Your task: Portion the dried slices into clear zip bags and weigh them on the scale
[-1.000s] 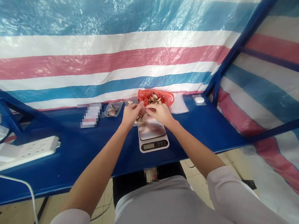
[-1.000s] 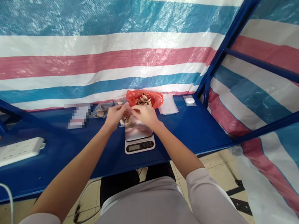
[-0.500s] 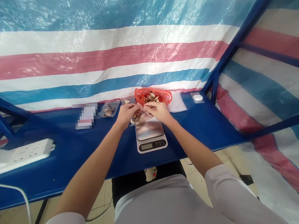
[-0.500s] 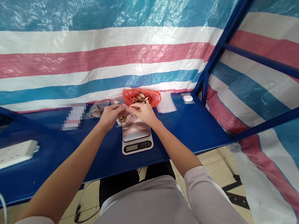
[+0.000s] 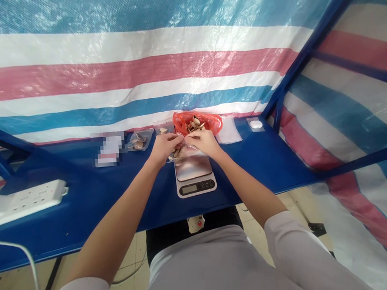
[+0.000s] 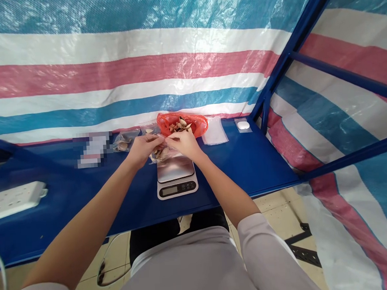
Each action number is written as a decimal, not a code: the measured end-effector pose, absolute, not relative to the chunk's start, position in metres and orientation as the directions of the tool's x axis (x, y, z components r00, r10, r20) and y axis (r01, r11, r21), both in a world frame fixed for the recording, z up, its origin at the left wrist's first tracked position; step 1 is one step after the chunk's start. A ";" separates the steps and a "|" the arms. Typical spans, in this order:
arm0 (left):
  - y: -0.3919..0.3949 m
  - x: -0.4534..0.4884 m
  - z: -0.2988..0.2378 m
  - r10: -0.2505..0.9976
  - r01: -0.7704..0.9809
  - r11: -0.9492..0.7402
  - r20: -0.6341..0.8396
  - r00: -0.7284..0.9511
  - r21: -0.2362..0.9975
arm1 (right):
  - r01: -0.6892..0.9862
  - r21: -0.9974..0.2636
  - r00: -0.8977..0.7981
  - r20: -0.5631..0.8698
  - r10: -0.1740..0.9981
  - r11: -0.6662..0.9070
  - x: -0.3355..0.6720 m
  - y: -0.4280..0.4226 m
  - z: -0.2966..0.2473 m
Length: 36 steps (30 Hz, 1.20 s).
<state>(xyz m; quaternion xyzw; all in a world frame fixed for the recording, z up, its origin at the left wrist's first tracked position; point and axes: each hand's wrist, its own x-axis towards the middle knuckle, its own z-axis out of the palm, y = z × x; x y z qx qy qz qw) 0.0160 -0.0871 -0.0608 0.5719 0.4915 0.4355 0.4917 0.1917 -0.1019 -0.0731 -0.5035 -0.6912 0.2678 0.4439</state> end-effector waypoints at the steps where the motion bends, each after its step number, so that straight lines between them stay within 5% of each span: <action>1: -0.086 0.015 -0.061 0.988 0.133 -0.038 0.017 0.155 0.990 | 0.453 -0.818 -0.103 0.347 0.932 0.355 0.193 -0.101 -0.074; 8: -0.083 0.004 -0.062 0.976 0.182 -0.073 0.032 0.217 0.981 | 0.361 -0.876 -0.118 0.299 0.947 0.321 0.197 -0.094 -0.081; 16: -0.084 -0.001 -0.061 0.950 0.233 -0.143 0.067 0.307 0.962 | 0.447 -0.820 -0.187 0.305 0.934 0.357 0.195 -0.103 -0.070; 25: -0.081 -0.004 -0.056 0.899 0.463 -0.373 0.189 0.396 0.804 | 0.406 -0.835 -0.222 0.303 0.927 0.371 0.199 -0.093 -0.075; 36: -0.074 -0.007 -0.049 0.876 0.514 -0.387 0.130 0.465 0.766 | 0.328 -0.899 -0.179 0.242 0.953 0.290 0.201 -0.087 -0.084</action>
